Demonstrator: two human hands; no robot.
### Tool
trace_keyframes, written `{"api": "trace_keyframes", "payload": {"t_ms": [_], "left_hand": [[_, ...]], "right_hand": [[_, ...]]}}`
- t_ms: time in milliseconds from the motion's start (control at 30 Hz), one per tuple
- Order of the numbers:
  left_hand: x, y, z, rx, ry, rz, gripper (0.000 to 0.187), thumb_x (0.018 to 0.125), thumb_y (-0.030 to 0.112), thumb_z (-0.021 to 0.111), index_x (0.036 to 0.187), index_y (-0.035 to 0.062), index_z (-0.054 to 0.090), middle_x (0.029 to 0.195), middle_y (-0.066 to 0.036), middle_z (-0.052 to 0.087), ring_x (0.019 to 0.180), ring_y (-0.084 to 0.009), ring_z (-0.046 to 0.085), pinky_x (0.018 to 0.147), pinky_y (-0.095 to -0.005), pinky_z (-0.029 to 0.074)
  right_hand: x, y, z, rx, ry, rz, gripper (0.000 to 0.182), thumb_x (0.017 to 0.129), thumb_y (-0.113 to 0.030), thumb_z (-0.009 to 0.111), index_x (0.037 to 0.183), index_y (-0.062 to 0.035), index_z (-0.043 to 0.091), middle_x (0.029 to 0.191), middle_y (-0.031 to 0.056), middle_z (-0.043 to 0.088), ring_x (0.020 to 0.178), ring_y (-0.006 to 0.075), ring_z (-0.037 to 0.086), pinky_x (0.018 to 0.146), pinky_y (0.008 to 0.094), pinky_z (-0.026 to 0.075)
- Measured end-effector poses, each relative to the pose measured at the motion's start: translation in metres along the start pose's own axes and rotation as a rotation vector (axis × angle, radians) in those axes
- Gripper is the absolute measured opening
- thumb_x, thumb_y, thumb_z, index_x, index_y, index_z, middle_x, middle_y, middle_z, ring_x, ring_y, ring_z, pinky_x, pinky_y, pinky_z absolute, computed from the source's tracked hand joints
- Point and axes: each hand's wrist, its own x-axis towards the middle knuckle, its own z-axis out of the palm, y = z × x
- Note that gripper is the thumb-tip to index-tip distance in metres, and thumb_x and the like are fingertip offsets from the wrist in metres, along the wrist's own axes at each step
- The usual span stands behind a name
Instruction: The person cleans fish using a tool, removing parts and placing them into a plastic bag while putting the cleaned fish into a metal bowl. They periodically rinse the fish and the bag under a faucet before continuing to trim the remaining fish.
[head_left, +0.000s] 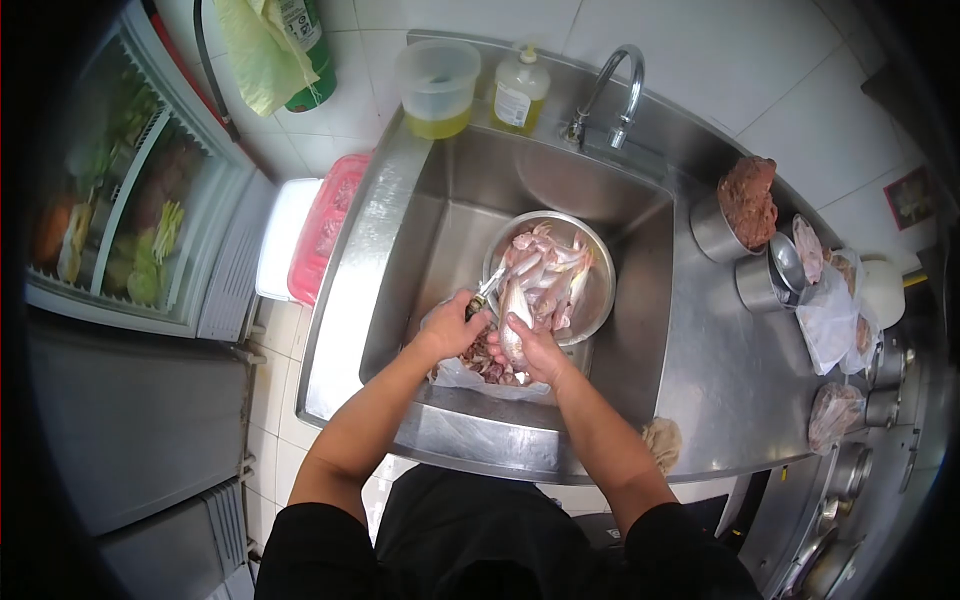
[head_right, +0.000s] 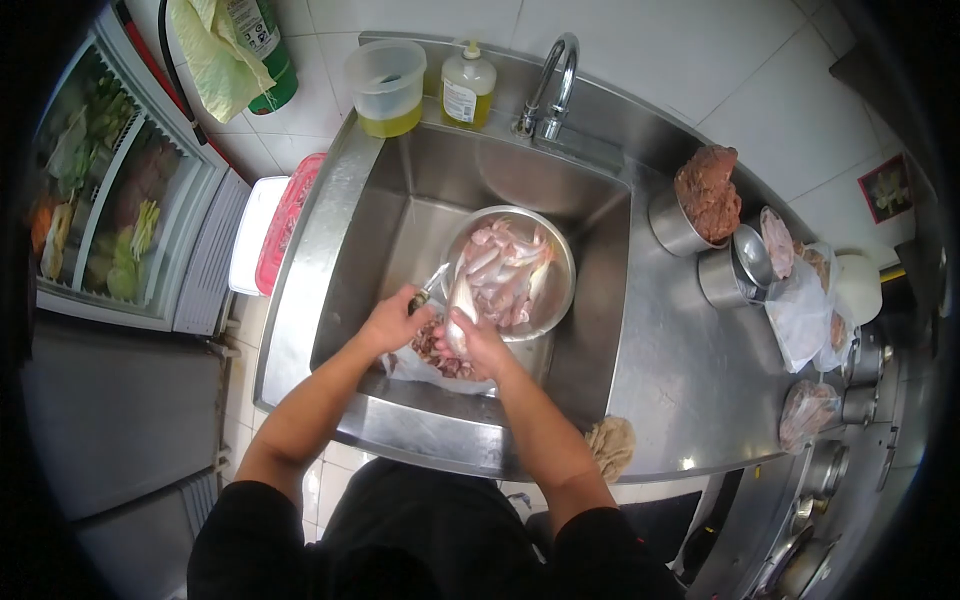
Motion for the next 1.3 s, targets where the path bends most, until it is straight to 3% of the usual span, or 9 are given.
{"api": "trace_keyframes", "payload": {"t_ms": [133, 333, 433, 533, 633, 833, 933, 1267, 1300], "left_hand": [[0.013, 0.000, -0.010, 0.195, -0.099, 0.143, 0.038, 0.094, 0.037, 0.050, 0.117, 0.0059, 0.050, 0.102, -0.027, 0.064, 0.100, -0.0448, 0.060, 0.087, -0.0505, 0.047], [0.038, 0.012, -0.013, 0.392, -0.141, 0.072, 0.036, 0.095, 0.036, 0.048, 0.116, 0.0064, 0.052, 0.113, -0.027, 0.060, 0.104, -0.0439, 0.058, 0.090, -0.0506, 0.046], [0.020, 0.011, 0.004, 0.418, -0.186, 0.236, 0.036, 0.096, 0.036, 0.047, 0.116, 0.0071, 0.052, 0.114, -0.025, 0.060, 0.105, -0.0427, 0.059, 0.090, -0.0496, 0.046], [0.031, 0.010, 0.007, 0.318, -0.179, 0.036, 0.035, 0.096, 0.035, 0.047, 0.116, 0.0066, 0.052, 0.114, -0.025, 0.059, 0.106, -0.0421, 0.058, 0.090, -0.0491, 0.047], [0.028, -0.005, 0.026, 0.354, -0.181, 0.234, 0.035, 0.096, 0.034, 0.048, 0.115, 0.0054, 0.053, 0.114, -0.026, 0.059, 0.106, -0.0424, 0.058, 0.090, -0.0493, 0.046], [0.037, -0.010, 0.010, 0.293, -0.109, -0.008, 0.035, 0.095, 0.034, 0.049, 0.113, 0.0043, 0.052, 0.109, -0.026, 0.061, 0.101, -0.0427, 0.060, 0.087, -0.0508, 0.047], [0.017, -0.007, 0.025, 0.387, -0.216, 0.185, 0.036, 0.094, 0.035, 0.050, 0.112, 0.0036, 0.052, 0.107, -0.026, 0.062, 0.098, -0.0428, 0.061, 0.086, -0.0512, 0.048], [0.022, -0.021, 0.025, 0.227, -0.160, 0.274, 0.033, 0.093, 0.032, 0.054, 0.114, 0.0065, 0.051, 0.109, -0.026, 0.061, 0.103, -0.0433, 0.059, 0.088, -0.0500, 0.046], [0.028, -0.019, 0.017, 0.166, -0.139, 0.131, 0.033, 0.094, 0.032, 0.053, 0.115, 0.0070, 0.051, 0.112, -0.025, 0.059, 0.106, -0.0432, 0.057, 0.090, -0.0496, 0.045]], "right_hand": [[-0.011, -0.013, 0.009, -0.104, 0.049, -0.037, 0.038, 0.099, -0.023, 0.048, 0.135, -0.0122, 0.036, 0.094, 0.0141, 0.063, 0.065, 0.0225, 0.063, 0.049, 0.0324, 0.051], [-0.010, -0.013, 0.009, -0.132, 0.096, -0.044, 0.038, 0.100, -0.019, 0.046, 0.136, -0.0159, 0.034, 0.086, 0.0117, 0.060, 0.058, 0.0206, 0.059, 0.045, 0.0318, 0.048], [-0.005, -0.013, 0.006, -0.130, 0.109, -0.044, 0.034, 0.100, -0.021, 0.046, 0.133, -0.0157, 0.037, 0.084, 0.0104, 0.060, 0.057, 0.0197, 0.058, 0.044, 0.0313, 0.047], [-0.005, -0.010, 0.007, -0.145, 0.132, -0.050, 0.030, 0.101, -0.023, 0.046, 0.129, -0.0153, 0.040, 0.083, 0.0091, 0.060, 0.056, 0.0187, 0.057, 0.043, 0.0307, 0.046], [-0.007, -0.014, 0.011, -0.151, 0.184, -0.048, 0.036, 0.101, -0.030, 0.048, 0.132, -0.0166, 0.038, 0.085, 0.0079, 0.060, 0.058, 0.0181, 0.058, 0.046, 0.0300, 0.048], [-0.003, -0.007, 0.002, -0.186, 0.150, -0.034, 0.033, 0.101, -0.029, 0.049, 0.129, -0.0149, 0.041, 0.084, 0.0075, 0.059, 0.059, 0.0181, 0.058, 0.045, 0.0297, 0.047], [-0.003, -0.013, -0.003, -0.214, 0.174, -0.043, 0.031, 0.101, -0.028, 0.049, 0.127, -0.0138, 0.043, 0.083, 0.0074, 0.060, 0.058, 0.0185, 0.058, 0.045, 0.0296, 0.046], [-0.006, -0.015, -0.009, -0.085, 0.100, -0.006, 0.035, 0.100, -0.033, 0.050, 0.128, -0.0133, 0.043, 0.084, 0.0091, 0.061, 0.057, 0.0200, 0.059, 0.046, 0.0299, 0.049], [-0.009, -0.018, -0.007, -0.084, 0.092, 0.017, 0.033, 0.100, -0.034, 0.049, 0.126, -0.0133, 0.044, 0.083, 0.0092, 0.061, 0.057, 0.0198, 0.058, 0.046, 0.0303, 0.049]]}}
